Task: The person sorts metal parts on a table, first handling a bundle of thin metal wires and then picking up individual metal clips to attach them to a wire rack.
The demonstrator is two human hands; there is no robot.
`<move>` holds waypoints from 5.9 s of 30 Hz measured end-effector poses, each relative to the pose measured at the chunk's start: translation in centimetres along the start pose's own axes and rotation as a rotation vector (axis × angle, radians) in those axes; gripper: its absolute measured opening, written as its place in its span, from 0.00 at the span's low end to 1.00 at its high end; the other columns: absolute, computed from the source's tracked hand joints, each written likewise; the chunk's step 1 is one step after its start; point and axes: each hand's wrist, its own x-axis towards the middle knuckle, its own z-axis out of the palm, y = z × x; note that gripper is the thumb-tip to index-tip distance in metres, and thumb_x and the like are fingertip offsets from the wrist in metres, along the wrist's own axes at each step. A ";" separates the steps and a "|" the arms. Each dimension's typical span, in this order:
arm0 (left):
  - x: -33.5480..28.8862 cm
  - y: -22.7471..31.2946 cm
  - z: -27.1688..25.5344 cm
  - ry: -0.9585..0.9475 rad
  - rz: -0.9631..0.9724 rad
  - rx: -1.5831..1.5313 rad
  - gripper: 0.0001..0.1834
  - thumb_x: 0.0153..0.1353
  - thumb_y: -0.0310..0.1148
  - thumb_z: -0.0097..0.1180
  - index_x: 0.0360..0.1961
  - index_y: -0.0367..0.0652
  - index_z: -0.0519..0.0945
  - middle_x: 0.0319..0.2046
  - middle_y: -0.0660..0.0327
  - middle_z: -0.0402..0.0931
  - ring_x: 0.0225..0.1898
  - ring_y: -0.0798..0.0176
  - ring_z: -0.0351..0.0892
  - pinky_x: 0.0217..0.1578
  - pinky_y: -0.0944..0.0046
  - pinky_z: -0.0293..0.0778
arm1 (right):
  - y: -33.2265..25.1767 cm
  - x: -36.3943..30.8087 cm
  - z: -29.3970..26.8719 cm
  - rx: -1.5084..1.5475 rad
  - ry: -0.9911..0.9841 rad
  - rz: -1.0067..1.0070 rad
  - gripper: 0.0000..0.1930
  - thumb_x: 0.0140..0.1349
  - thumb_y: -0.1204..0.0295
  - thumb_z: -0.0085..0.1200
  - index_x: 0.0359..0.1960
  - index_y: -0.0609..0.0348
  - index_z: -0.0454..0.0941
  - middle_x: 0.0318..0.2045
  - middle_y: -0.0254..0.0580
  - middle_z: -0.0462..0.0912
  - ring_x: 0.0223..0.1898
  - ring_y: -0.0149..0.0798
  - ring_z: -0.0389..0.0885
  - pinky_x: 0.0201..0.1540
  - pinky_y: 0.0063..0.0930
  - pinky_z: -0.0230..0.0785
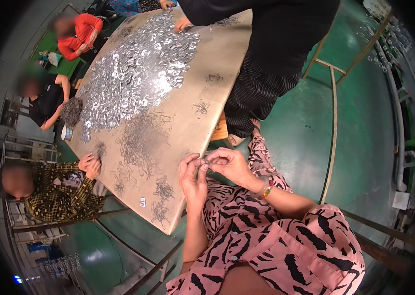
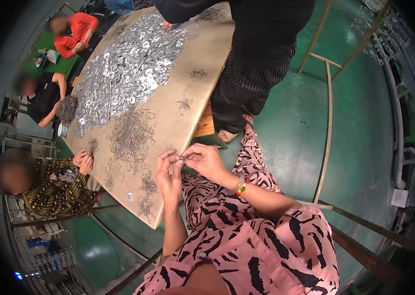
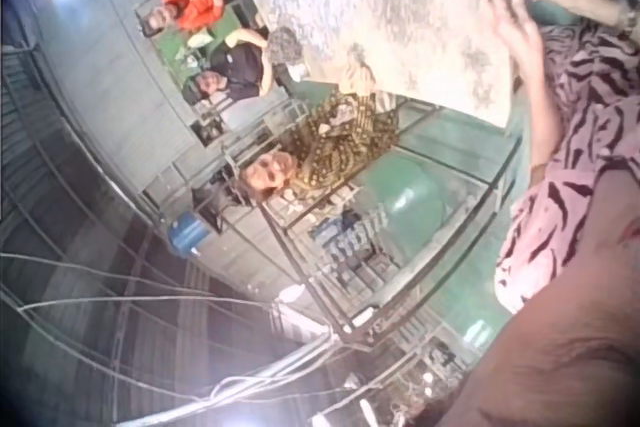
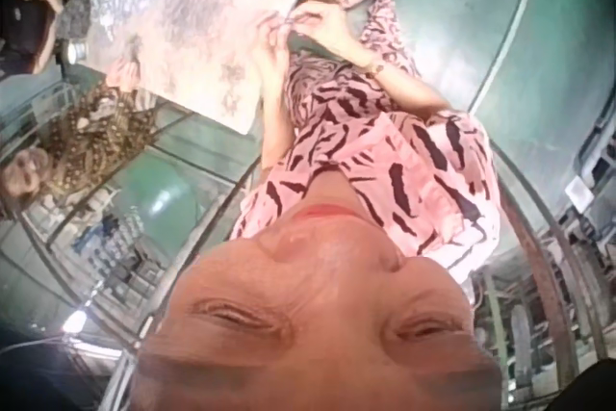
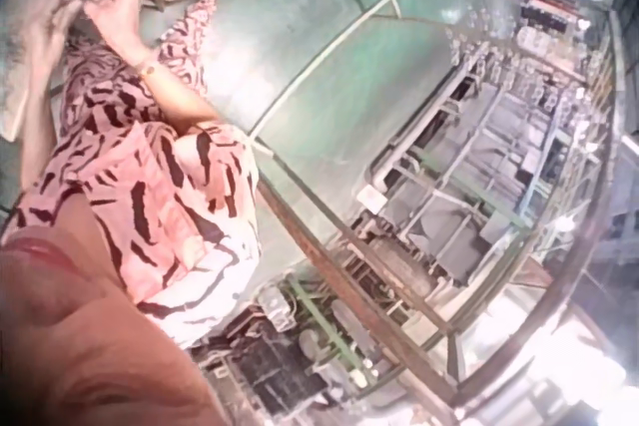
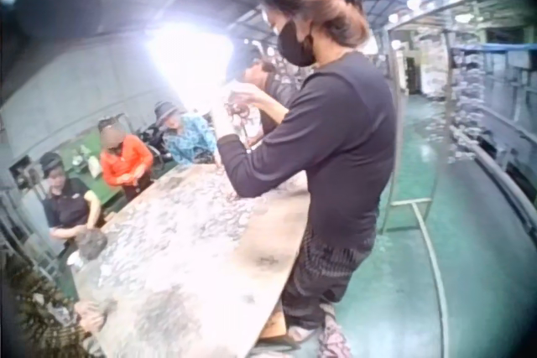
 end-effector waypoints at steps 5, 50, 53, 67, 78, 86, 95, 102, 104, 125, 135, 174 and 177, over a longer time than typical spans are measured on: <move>-0.5 -0.9 -0.7 -0.155 -0.222 -0.407 0.03 0.59 0.24 0.52 0.32 0.36 0.76 0.36 0.60 0.77 0.41 0.67 0.74 0.44 0.68 0.69 | -1.5 0.2 -1.7 -0.432 -0.166 -0.139 0.08 0.52 0.80 0.58 0.35 0.64 0.81 0.31 0.34 0.77 0.30 0.25 0.77 0.31 0.17 0.72; 1.3 -1.1 -0.1 0.022 -0.092 -0.360 0.07 0.59 0.29 0.53 0.36 0.35 0.73 0.33 0.52 0.77 0.36 0.53 0.78 0.39 0.60 0.71 | -5.0 4.4 -0.1 -0.305 -0.078 -0.007 0.10 0.51 0.86 0.56 0.36 0.69 0.79 0.29 0.38 0.80 0.28 0.26 0.76 0.32 0.16 0.69; 1.4 -1.1 -0.3 -0.006 0.022 -0.303 0.07 0.59 0.29 0.52 0.36 0.35 0.73 0.32 0.51 0.76 0.35 0.50 0.77 0.38 0.58 0.71 | -5.1 3.8 0.0 -0.333 -0.023 -0.070 0.11 0.51 0.87 0.56 0.38 0.69 0.79 0.28 0.35 0.78 0.27 0.25 0.74 0.29 0.15 0.67; -0.5 -2.5 1.1 0.062 -0.004 -0.130 0.06 0.57 0.29 0.52 0.33 0.39 0.73 0.30 0.52 0.75 0.35 0.48 0.73 0.40 0.55 0.67 | -1.9 3.4 0.1 -0.255 0.075 0.057 0.10 0.52 0.85 0.55 0.37 0.72 0.78 0.29 0.40 0.80 0.26 0.27 0.76 0.31 0.17 0.70; -1.1 -2.1 1.3 0.038 0.037 -0.117 0.06 0.58 0.31 0.51 0.33 0.40 0.73 0.28 0.54 0.73 0.34 0.49 0.73 0.40 0.55 0.65 | -2.1 1.9 -0.7 -0.067 0.140 0.063 0.11 0.53 0.86 0.54 0.39 0.72 0.77 0.33 0.43 0.79 0.30 0.29 0.76 0.34 0.19 0.70; -0.9 -2.0 1.8 0.124 0.164 -0.155 0.04 0.57 0.30 0.51 0.30 0.42 0.73 0.22 0.59 0.73 0.28 0.53 0.74 0.38 0.56 0.67 | -4.0 1.9 -0.7 -0.131 0.128 -0.078 0.12 0.55 0.86 0.53 0.41 0.76 0.74 0.35 0.49 0.79 0.32 0.34 0.77 0.36 0.23 0.72; -1.2 -1.7 1.1 0.060 0.211 -0.166 0.05 0.56 0.31 0.54 0.31 0.42 0.72 0.23 0.60 0.73 0.30 0.55 0.74 0.38 0.57 0.65 | -3.8 1.5 -1.3 -0.092 0.035 -0.084 0.12 0.55 0.85 0.53 0.42 0.75 0.74 0.35 0.50 0.80 0.33 0.34 0.78 0.37 0.23 0.72; -1.5 -2.1 0.6 0.022 0.200 -0.164 0.05 0.56 0.30 0.53 0.31 0.42 0.72 0.23 0.60 0.73 0.30 0.55 0.74 0.39 0.58 0.65 | -3.7 1.3 -1.2 -0.133 0.044 -0.068 0.11 0.55 0.85 0.53 0.41 0.74 0.74 0.34 0.49 0.80 0.32 0.33 0.77 0.39 0.23 0.71; -1.6 -2.1 0.5 0.044 0.200 -0.179 0.05 0.56 0.31 0.53 0.31 0.42 0.73 0.23 0.60 0.73 0.30 0.55 0.74 0.39 0.58 0.65 | -3.7 1.3 -1.0 -0.143 0.043 -0.069 0.11 0.55 0.85 0.53 0.41 0.74 0.74 0.34 0.49 0.80 0.32 0.33 0.77 0.39 0.23 0.71; -1.0 -2.4 0.1 0.081 0.230 -0.145 0.07 0.55 0.32 0.56 0.34 0.42 0.75 0.31 0.59 0.76 0.34 0.55 0.75 0.39 0.58 0.67 | -4.2 1.3 1.0 -0.067 0.047 -0.106 0.10 0.52 0.86 0.55 0.38 0.70 0.77 0.34 0.44 0.79 0.32 0.31 0.76 0.37 0.22 0.69; 0.1 -10.0 -8.2 0.079 0.151 0.338 0.09 0.56 0.32 0.55 0.37 0.41 0.80 0.37 0.57 0.77 0.39 0.56 0.74 0.42 0.59 0.71 | -5.8 1.9 0.9 -0.038 0.056 -0.146 0.09 0.53 0.86 0.54 0.37 0.71 0.77 0.34 0.46 0.78 0.31 0.34 0.74 0.35 0.25 0.69; -3.0 2.4 -0.7 -0.028 0.246 -0.262 0.06 0.55 0.25 0.57 0.33 0.35 0.76 0.37 0.57 0.76 0.43 0.63 0.75 0.45 0.64 0.70 | -2.2 -3.0 -3.4 -0.091 0.029 -0.025 0.11 0.51 0.86 0.57 0.37 0.67 0.77 0.31 0.37 0.81 0.29 0.23 0.76 0.32 0.13 0.69; -3.7 2.7 1.7 0.021 0.268 -0.142 0.06 0.52 0.25 0.58 0.32 0.37 0.76 0.41 0.56 0.73 0.46 0.56 0.72 0.46 0.60 0.68 | -1.2 -3.6 -4.3 -0.088 0.002 -0.148 0.10 0.51 0.87 0.56 0.36 0.68 0.76 0.30 0.35 0.80 0.29 0.22 0.75 0.31 0.13 0.68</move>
